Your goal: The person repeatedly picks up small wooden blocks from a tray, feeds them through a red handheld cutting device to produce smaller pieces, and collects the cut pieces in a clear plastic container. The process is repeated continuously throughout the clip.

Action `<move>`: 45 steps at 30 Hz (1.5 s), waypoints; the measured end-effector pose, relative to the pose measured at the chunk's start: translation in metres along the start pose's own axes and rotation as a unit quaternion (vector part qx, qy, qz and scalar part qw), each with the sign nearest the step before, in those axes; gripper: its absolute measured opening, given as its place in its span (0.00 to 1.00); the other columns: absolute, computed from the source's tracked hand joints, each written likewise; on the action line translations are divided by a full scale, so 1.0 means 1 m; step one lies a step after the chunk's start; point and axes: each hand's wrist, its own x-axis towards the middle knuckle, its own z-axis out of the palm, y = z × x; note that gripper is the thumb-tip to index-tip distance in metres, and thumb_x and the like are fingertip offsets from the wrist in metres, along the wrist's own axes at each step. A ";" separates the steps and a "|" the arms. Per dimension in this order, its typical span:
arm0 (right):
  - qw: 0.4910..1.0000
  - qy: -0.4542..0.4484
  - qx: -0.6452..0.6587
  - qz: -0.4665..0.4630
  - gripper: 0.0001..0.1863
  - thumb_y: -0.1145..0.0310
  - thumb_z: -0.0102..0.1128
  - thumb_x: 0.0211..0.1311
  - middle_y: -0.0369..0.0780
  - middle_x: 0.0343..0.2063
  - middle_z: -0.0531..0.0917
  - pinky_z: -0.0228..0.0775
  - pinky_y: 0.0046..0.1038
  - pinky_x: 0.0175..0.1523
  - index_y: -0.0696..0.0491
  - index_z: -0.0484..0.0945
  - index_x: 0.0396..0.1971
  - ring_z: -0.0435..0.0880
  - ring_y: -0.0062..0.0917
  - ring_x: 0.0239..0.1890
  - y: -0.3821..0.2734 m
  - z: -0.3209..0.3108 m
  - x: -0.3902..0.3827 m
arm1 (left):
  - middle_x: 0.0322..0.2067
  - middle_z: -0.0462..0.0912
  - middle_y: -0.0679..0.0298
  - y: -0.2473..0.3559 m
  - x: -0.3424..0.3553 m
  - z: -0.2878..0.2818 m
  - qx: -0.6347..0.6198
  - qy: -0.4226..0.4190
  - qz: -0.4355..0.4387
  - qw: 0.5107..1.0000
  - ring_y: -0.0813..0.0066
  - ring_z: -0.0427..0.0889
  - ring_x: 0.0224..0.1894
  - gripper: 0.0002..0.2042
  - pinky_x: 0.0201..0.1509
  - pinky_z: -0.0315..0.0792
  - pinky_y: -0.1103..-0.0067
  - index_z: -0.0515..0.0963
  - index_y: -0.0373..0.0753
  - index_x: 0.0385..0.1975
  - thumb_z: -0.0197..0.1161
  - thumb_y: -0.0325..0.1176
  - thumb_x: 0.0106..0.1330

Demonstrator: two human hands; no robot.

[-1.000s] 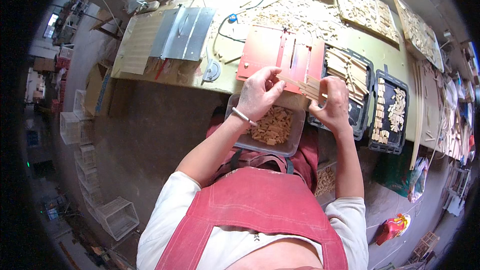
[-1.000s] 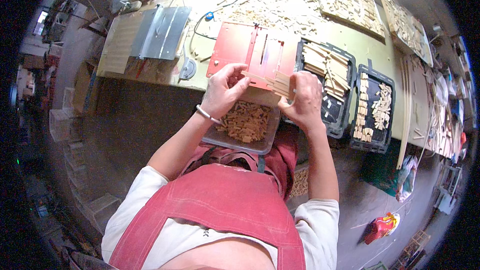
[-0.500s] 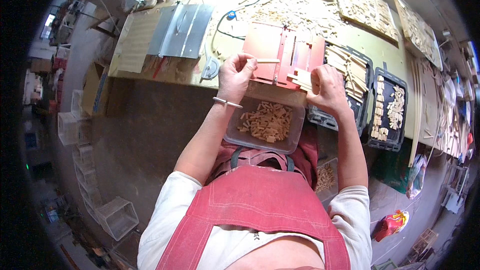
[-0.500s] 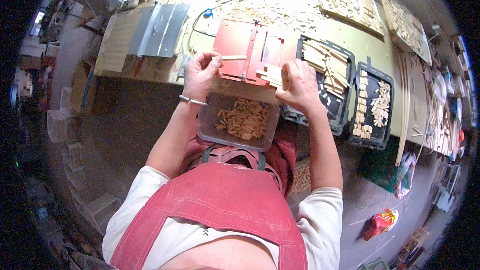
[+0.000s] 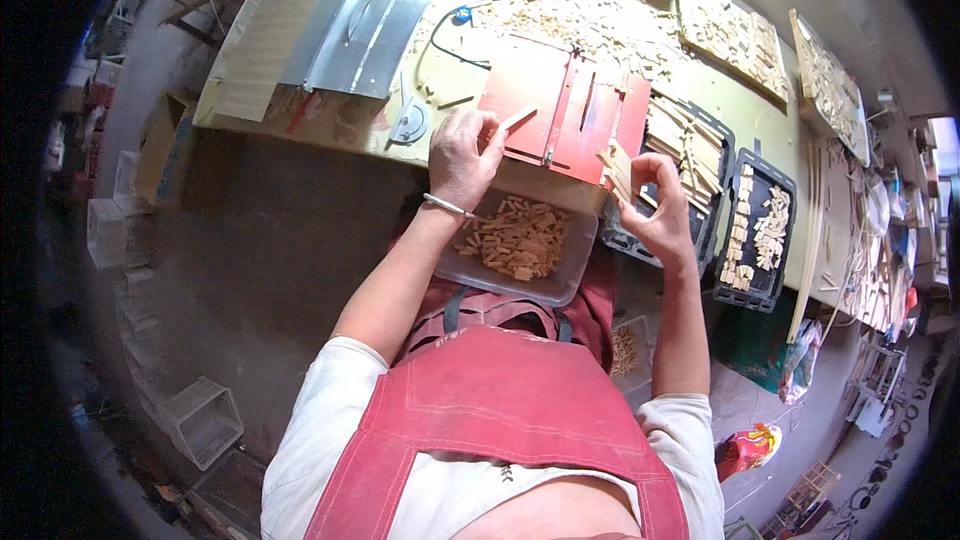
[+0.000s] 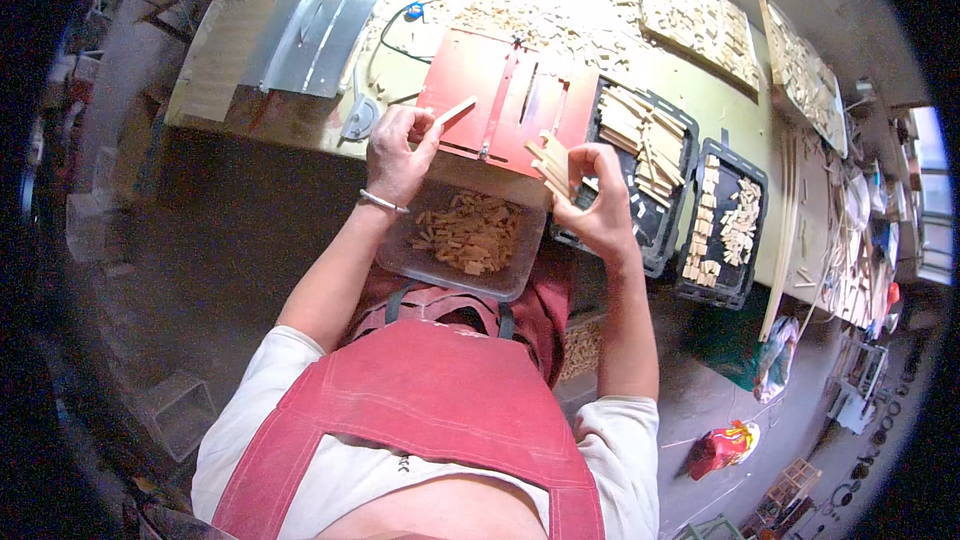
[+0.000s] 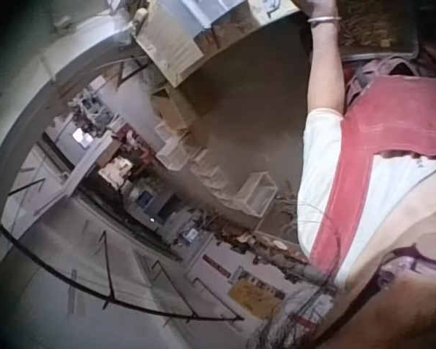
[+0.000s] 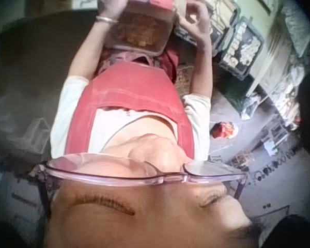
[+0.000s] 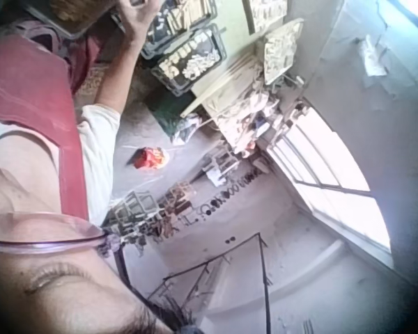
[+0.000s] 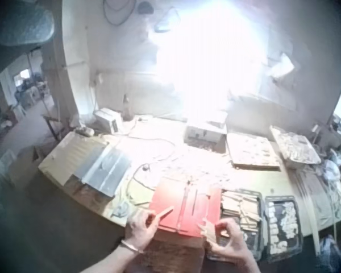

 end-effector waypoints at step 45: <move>0.955 -0.070 -0.274 -0.090 0.21 0.65 0.72 0.54 0.44 0.49 0.79 0.69 0.43 0.66 0.53 0.80 0.48 0.77 0.42 0.57 0.004 0.008 0.038 | 0.34 0.77 0.63 0.057 0.047 -0.047 -0.070 -0.095 0.042 0.992 0.72 0.76 0.32 0.05 0.38 0.74 0.75 0.83 0.37 0.37 0.72 0.29 0.67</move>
